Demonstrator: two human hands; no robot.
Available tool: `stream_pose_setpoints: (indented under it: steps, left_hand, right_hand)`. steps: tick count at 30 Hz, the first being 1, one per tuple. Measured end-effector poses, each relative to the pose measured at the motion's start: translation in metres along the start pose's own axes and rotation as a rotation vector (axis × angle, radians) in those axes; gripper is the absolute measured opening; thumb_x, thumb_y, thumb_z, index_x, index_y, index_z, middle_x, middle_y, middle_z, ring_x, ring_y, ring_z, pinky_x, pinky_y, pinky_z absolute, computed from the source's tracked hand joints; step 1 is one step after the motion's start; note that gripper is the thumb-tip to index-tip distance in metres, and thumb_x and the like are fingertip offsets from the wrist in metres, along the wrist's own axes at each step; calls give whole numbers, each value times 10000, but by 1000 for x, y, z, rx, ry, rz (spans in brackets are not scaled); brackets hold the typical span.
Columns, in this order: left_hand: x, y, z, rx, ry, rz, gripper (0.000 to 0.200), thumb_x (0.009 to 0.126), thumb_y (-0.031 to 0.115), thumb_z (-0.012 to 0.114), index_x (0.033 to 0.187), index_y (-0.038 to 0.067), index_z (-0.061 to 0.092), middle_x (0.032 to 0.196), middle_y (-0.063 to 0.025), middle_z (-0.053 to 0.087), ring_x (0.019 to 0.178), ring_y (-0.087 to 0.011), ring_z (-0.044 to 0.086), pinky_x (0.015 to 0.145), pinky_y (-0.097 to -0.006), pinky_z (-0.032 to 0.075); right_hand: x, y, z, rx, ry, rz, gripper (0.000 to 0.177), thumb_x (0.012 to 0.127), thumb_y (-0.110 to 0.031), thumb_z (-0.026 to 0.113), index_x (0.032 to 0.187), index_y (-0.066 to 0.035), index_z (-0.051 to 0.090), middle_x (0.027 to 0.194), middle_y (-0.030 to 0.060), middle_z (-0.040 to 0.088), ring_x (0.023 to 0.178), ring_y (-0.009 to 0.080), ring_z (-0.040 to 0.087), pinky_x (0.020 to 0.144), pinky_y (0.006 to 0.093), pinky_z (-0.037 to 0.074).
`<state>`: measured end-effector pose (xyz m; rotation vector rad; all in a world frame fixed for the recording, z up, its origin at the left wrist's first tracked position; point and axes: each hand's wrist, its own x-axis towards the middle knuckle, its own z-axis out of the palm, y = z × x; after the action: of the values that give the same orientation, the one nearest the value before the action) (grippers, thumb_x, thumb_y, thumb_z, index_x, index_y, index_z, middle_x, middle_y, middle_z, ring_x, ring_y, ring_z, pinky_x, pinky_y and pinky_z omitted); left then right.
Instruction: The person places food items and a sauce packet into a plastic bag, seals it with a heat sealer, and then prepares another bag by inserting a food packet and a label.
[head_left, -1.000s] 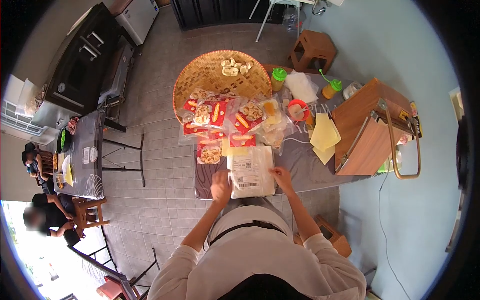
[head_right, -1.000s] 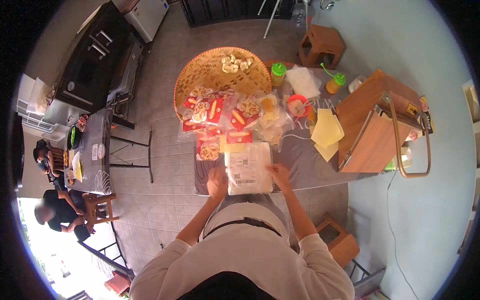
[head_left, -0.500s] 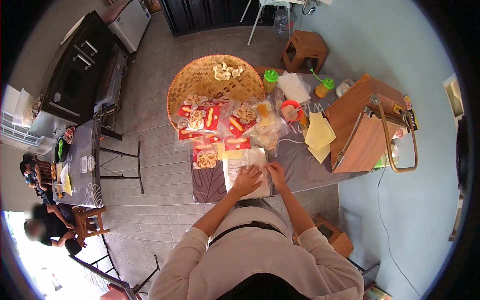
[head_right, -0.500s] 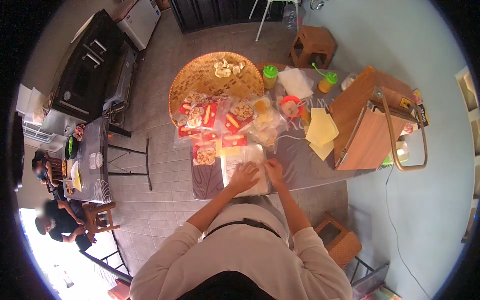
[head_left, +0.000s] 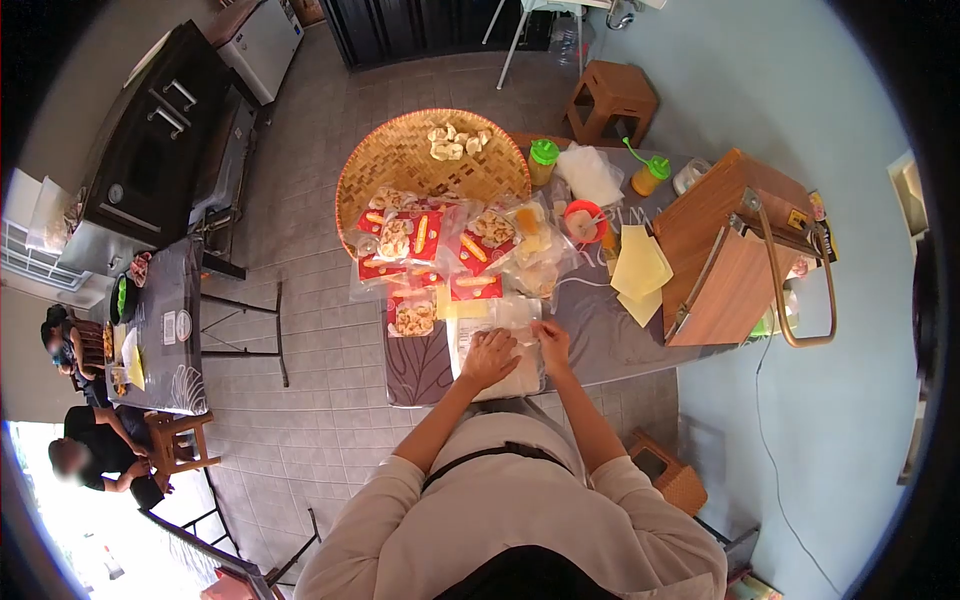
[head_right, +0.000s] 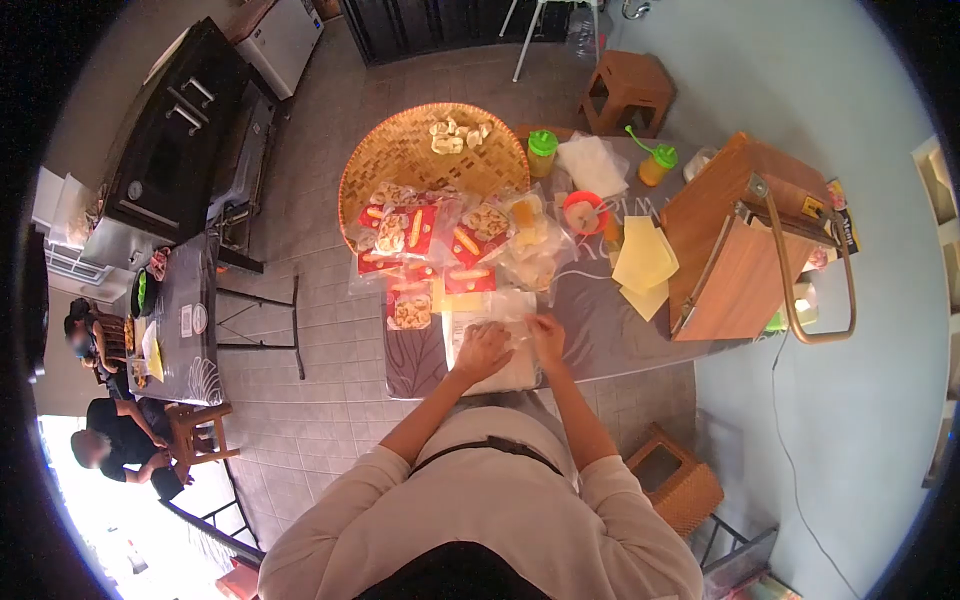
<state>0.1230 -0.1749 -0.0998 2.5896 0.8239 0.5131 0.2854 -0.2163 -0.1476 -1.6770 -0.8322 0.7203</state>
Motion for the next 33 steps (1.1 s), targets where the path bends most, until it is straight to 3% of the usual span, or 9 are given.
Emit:
stream_pose_setpoints:
  steps: [2, 8, 12, 15, 17, 21, 23, 26, 33]
  left_hand:
    - [1, -1, 3, 28, 101, 33, 329, 741, 307, 598, 974, 90, 518, 1044, -93, 496, 1029, -243, 465, 798, -426, 355]
    - [-1, -2, 2, 34, 84, 19, 342, 752, 333, 573, 981, 85, 519, 1064, -89, 495, 1042, -231, 461, 827, -425, 358]
    - [-2, -2, -1, 21, 74, 7, 341, 750, 331, 575, 975, 81, 520, 1062, -90, 495, 1039, -232, 463, 826, -426, 357]
    - [-5, -3, 1, 0, 100, 54, 336, 734, 301, 599, 974, 82, 513, 1052, -88, 482, 1035, -240, 458, 816, -427, 345]
    - [-7, -5, 4, 3, 67, 47, 329, 733, 298, 599, 971, 86, 517, 1044, -81, 483, 1035, -233, 456, 826, -432, 339]
    - [-4, -3, 0, 30, 101, 64, 303, 739, 296, 579, 944, 81, 521, 1054, -88, 490, 1023, -225, 468, 808, -418, 348]
    - [-3, -1, 0, 8, 112, 47, 296, 733, 286, 585, 940, 85, 521, 1031, -82, 492, 995, -227, 478, 801, -414, 346]
    - [1, 3, 10, -13, 30, -59, 315, 729, 288, 598, 973, 101, 533, 1030, -77, 486, 1012, -234, 463, 834, -447, 334]
    - [50, 32, -1, -171, -12, -117, 355, 748, 237, 581, 1053, 81, 489, 1049, -102, 484, 955, -286, 504, 759, -415, 425]
  right_hand:
    - [-5, 8, -5, 502, -6, 345, 79, 775, -111, 619, 774, -33, 628, 721, 7, 577, 656, 91, 523, 600, 248, 418]
    - [-23, 2, -3, 1058, 71, 447, 96, 817, -184, 590, 807, -89, 579, 743, -28, 552, 692, 74, 525, 640, 230, 416]
    - [-15, -8, -7, 958, 3, 424, 170, 804, -179, 588, 686, -79, 521, 673, -39, 491, 629, 62, 456, 567, 225, 361]
    - [2, -11, -12, 635, -4, 352, 238, 791, -229, 602, 643, -95, 473, 654, -52, 451, 588, 58, 417, 515, 251, 327]
    - [13, -15, -19, 43, -215, 354, 274, 774, -266, 619, 636, -94, 456, 652, -51, 435, 563, 57, 389, 495, 257, 316]
    - [22, -2, -25, 41, -309, 385, 242, 777, -316, 617, 793, -81, 560, 716, -32, 545, 643, 70, 515, 603, 222, 411]
    - [11, -33, -31, 357, -217, 444, 229, 779, -284, 622, 828, -63, 584, 754, -11, 579, 676, 81, 548, 651, 215, 436]
    - [8, -23, -42, 501, -178, 428, 223, 798, -216, 606, 922, -31, 598, 824, 16, 606, 709, 92, 567, 661, 221, 459]
    - [10, -26, -41, 173, -125, 204, 234, 840, -163, 545, 1007, -3, 582, 865, 49, 616, 754, 115, 587, 664, 234, 479]
